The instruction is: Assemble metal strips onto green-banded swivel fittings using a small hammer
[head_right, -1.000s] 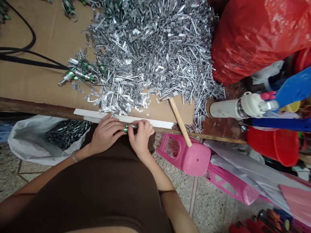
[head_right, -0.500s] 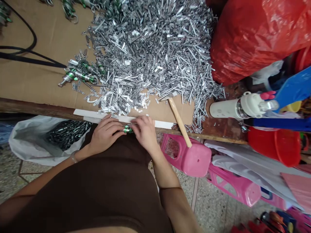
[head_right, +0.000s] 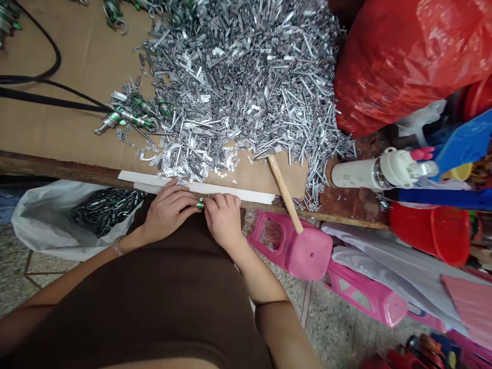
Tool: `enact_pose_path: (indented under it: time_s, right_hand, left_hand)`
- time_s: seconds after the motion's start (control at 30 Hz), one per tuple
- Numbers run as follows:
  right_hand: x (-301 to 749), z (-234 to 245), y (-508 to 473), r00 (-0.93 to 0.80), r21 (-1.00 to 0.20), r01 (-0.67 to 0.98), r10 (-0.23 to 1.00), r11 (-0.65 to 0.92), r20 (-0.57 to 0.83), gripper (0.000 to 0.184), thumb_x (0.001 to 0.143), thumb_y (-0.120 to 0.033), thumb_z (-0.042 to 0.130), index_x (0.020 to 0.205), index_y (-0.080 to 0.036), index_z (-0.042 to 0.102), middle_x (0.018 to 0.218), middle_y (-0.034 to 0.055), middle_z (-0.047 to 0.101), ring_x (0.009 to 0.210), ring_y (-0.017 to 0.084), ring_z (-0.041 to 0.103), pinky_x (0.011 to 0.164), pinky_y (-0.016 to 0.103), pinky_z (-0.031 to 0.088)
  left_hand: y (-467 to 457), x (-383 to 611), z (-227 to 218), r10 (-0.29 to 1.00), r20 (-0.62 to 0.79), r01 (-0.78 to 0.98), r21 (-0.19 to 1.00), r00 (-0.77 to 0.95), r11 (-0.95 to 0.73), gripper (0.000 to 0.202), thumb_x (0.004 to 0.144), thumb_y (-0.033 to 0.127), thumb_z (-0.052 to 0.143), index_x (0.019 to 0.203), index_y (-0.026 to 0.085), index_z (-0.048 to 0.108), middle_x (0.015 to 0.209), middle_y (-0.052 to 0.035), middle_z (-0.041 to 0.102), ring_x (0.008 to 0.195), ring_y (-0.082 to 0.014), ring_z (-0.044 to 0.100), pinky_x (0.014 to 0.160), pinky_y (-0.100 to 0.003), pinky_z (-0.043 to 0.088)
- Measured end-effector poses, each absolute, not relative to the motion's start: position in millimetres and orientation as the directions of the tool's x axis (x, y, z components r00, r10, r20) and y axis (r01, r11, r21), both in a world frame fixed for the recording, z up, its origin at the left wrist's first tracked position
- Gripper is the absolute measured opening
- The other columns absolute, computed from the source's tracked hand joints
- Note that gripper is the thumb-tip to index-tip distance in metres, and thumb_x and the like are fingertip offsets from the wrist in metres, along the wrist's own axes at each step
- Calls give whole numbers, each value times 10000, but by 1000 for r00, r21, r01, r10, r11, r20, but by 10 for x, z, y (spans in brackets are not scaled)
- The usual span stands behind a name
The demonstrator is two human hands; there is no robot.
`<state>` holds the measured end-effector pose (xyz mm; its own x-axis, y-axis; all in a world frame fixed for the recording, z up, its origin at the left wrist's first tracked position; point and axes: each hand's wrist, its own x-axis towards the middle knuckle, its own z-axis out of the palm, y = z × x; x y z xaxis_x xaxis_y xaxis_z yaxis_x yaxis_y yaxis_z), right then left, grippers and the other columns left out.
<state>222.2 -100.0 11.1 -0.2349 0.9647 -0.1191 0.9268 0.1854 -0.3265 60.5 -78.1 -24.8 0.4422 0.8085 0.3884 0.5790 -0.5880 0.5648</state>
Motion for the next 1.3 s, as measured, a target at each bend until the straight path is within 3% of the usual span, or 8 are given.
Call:
enact_pose_path:
  time_s: [0.27,0.5,0.73,0.87,0.97,1.17,1.3]
  right_hand:
    - [2310,157,-1110,-312,-231,936,929,264,-200,383,863,-184,432,1230,-229,534,1026,89,577,903,231,419,790,385,288]
    - [2400,143,-1018,-380,-197,916,912,348,-156,346,856,-172,461,1164,-265,589,1050,77,592,912,226,419,813,387,259]
    - [2364,122,-884,-265,-432,889,941,154,-211,223,893,-287,458,1027,-249,632,955,41,615,917,190,478,781,336,283]
    - [2316,97,-696,-228,-436,895,936,93,-268,146,853,-303,525,831,-215,640,882,30,618,891,200,488,762,331,279]
    - [2311,88,-654,-246,-438,891,937,118,-249,141,853,-286,528,805,-215,639,865,24,620,865,197,481,755,330,272]
    - [2275,170,-863,-308,-300,919,941,256,-141,222,893,-286,452,904,-209,660,874,58,628,836,209,441,777,360,277]
    - [2223,220,-1031,-361,-203,923,916,326,-174,285,889,-199,414,1094,-179,611,937,86,625,846,215,438,817,381,285]
  left_hand:
    - [-778,603,-250,821,373,580,583,431,-569,86,831,244,576,771,204,623,786,9,675,861,-176,584,984,-447,432]
    - [-791,600,-270,804,396,594,542,444,-595,199,834,255,572,1017,183,606,861,-25,678,887,-191,575,990,-446,430]
    - [-786,605,-258,827,370,601,569,422,-561,159,843,294,562,955,197,618,825,-12,680,864,-186,593,973,-439,445]
    - [-783,598,-271,827,357,588,583,434,-560,137,829,274,581,938,198,617,836,-10,685,875,-190,587,983,-448,433]
    - [-792,594,-286,828,351,589,585,437,-558,145,825,273,587,942,190,612,840,-14,684,888,-192,582,1005,-454,413]
    - [-797,603,-271,837,365,595,589,408,-547,147,830,278,580,924,169,610,808,-24,674,879,-189,577,992,-438,428]
    - [-784,601,-241,839,347,590,598,420,-543,118,841,258,562,905,187,631,815,-19,674,873,-186,573,981,-441,434]
